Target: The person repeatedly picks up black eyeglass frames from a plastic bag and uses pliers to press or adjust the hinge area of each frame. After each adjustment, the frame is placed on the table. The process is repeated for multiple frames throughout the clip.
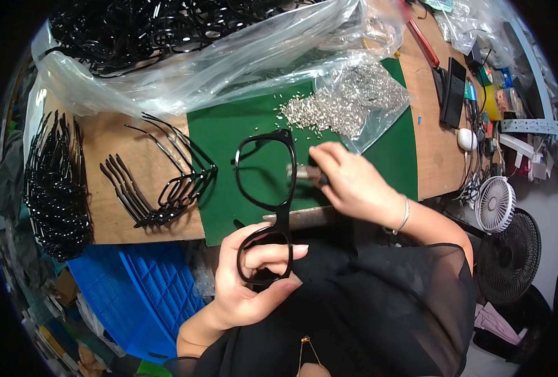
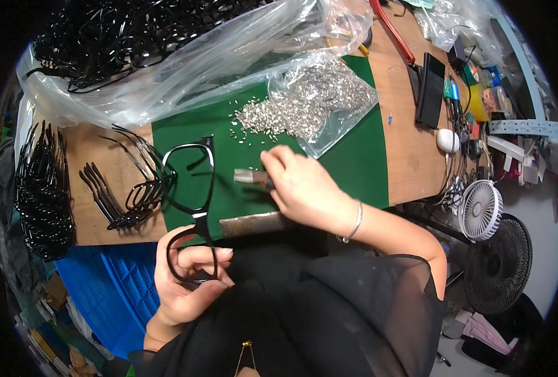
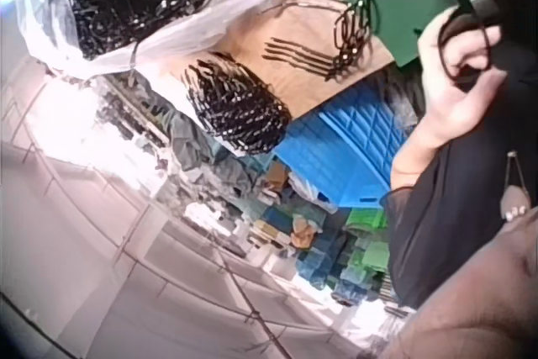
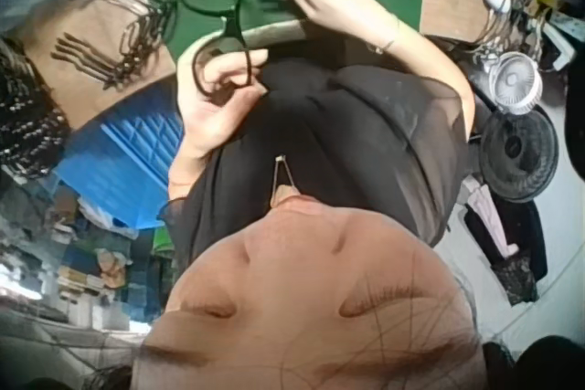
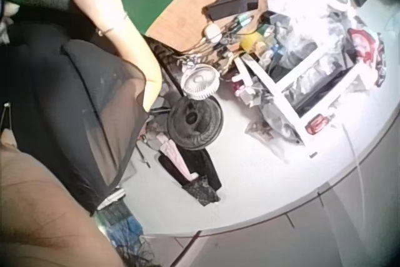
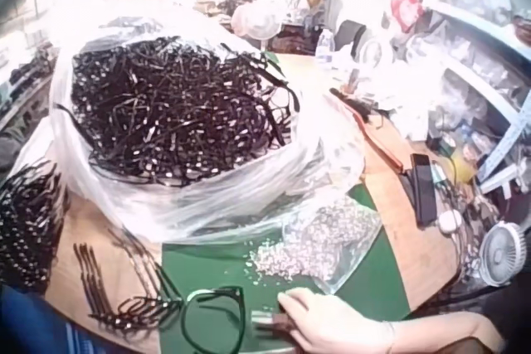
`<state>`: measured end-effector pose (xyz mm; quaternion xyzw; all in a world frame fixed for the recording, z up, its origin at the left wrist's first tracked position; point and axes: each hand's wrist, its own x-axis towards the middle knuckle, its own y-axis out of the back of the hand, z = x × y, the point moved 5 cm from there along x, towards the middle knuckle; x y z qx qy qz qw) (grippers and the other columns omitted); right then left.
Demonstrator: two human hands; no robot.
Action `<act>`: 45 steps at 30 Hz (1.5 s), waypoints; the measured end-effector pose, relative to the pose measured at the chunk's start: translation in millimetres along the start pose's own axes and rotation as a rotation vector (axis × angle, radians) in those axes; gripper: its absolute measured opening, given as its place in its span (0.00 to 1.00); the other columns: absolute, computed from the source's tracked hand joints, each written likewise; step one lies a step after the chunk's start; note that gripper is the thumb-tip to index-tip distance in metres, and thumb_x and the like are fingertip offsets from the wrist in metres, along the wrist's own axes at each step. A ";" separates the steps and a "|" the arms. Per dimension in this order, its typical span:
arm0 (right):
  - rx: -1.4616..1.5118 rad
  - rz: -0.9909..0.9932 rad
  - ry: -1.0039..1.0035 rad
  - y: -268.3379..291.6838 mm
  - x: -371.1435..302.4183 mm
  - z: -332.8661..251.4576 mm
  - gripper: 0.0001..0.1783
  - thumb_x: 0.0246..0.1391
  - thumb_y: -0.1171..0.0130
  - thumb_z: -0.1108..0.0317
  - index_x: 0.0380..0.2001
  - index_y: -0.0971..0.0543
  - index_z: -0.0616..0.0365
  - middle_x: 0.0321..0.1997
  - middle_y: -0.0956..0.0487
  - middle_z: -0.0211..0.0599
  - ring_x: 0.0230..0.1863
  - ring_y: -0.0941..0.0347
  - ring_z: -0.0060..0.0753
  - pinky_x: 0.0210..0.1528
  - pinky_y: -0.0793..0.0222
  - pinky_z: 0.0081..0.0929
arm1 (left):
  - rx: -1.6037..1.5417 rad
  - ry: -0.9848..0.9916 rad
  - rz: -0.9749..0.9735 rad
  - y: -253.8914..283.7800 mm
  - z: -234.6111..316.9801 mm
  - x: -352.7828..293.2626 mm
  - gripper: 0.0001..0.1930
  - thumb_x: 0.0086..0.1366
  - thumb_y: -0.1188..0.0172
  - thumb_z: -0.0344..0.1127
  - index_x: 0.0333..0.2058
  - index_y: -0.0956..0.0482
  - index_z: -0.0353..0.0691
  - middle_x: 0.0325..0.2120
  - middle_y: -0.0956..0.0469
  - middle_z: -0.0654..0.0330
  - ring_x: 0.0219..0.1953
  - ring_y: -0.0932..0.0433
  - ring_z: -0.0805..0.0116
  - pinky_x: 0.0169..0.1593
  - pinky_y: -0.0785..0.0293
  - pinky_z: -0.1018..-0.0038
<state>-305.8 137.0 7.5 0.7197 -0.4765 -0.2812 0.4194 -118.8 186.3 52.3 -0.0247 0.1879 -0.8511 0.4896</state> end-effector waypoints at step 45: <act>-0.066 -0.074 0.034 -26.8 27.4 11.8 0.10 0.38 0.43 0.73 0.26 0.32 0.61 0.26 0.30 0.42 0.32 0.31 0.44 0.33 0.37 0.36 | 0.055 -0.326 0.131 14.5 3.0 18.8 0.51 0.44 0.40 0.13 0.59 0.69 0.36 0.43 0.31 0.40 0.31 0.23 0.69 0.40 0.26 0.77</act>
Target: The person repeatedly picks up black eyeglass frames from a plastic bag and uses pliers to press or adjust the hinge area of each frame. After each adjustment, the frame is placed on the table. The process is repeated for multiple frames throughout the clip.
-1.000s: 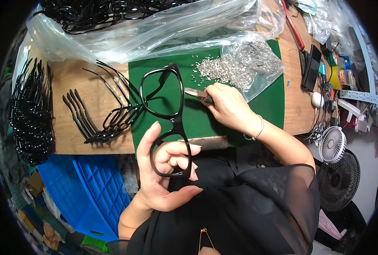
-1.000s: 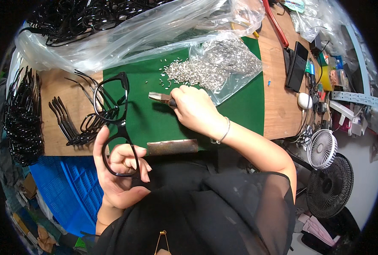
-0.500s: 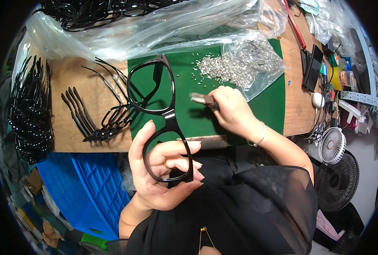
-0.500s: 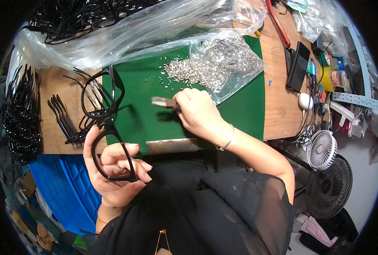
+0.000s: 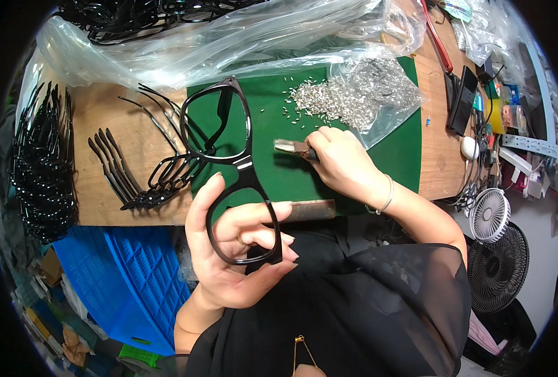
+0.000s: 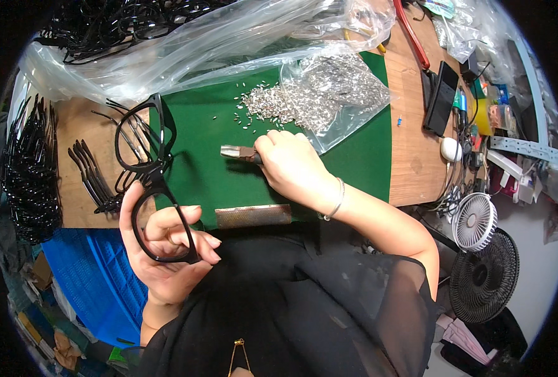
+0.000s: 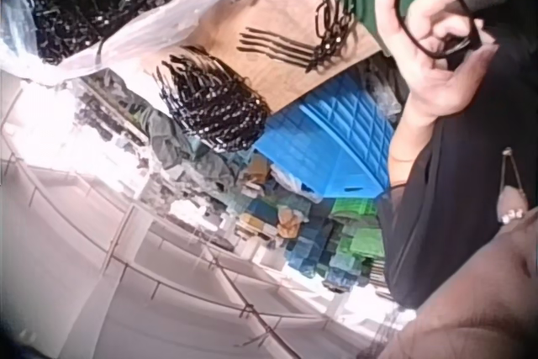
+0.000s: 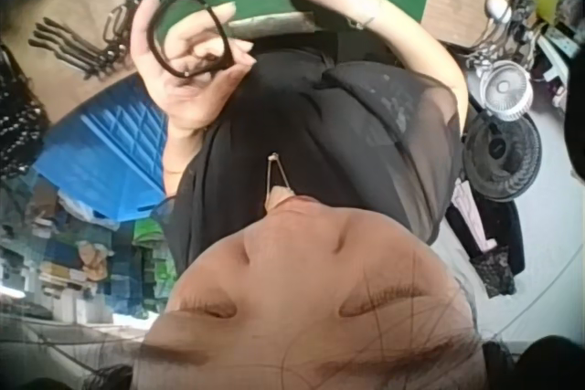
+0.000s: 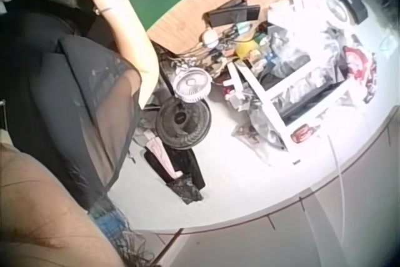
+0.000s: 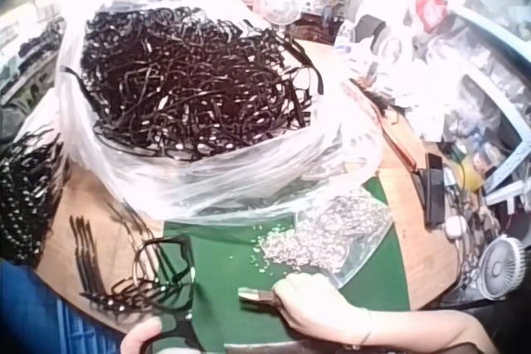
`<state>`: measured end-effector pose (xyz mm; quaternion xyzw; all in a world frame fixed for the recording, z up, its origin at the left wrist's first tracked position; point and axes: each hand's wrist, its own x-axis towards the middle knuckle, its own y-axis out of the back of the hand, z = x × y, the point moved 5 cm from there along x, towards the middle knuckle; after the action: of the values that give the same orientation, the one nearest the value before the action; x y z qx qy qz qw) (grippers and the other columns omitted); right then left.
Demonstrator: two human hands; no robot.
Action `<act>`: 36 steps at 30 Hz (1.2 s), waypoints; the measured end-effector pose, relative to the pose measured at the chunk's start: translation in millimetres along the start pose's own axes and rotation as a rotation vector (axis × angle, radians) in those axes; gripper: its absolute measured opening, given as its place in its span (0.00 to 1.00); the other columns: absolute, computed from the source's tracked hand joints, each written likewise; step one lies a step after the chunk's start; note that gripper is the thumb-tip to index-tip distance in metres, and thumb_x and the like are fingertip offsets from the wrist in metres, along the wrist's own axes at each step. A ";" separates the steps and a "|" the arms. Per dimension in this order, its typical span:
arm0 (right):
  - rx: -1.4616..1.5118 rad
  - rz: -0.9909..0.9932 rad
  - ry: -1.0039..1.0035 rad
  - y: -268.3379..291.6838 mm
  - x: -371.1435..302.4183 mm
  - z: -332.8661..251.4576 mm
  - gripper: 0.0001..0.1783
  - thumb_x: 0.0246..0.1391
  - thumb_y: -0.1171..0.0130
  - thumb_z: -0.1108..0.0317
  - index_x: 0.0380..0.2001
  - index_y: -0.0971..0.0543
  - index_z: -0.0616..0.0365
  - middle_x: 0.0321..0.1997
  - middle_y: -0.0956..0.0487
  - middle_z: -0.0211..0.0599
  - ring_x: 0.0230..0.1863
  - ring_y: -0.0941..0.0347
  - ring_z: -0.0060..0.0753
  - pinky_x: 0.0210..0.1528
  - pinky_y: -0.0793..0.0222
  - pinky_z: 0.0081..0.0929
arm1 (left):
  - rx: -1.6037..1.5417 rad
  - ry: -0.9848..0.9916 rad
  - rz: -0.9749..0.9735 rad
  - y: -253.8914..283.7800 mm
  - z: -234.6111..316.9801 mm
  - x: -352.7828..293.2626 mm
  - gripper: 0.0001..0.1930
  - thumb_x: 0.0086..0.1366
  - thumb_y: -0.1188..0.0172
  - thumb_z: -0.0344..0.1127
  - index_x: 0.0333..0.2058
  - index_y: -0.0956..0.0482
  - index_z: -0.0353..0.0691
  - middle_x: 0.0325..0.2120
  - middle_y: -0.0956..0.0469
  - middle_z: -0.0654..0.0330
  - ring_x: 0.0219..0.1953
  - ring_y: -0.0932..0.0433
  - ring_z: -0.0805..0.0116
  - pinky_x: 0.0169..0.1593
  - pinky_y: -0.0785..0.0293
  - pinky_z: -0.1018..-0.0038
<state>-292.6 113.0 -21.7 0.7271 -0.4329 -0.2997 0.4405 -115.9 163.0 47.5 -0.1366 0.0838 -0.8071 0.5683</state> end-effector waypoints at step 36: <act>1.272 -0.091 -0.274 57.9 -53.9 -47.1 0.13 0.52 0.44 0.68 0.39 0.31 0.63 0.32 0.31 0.26 0.35 0.37 0.15 0.39 0.38 0.17 | 0.041 0.131 -0.047 -37.0 -22.2 19.6 0.45 0.51 0.45 0.14 0.60 0.66 0.42 0.51 0.37 0.45 0.45 0.27 0.64 0.48 0.29 0.71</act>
<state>-299.3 165.3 53.6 0.8187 -0.5469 -0.0931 -0.1481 -162.2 156.7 39.6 -0.0740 0.1010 -0.8290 0.5450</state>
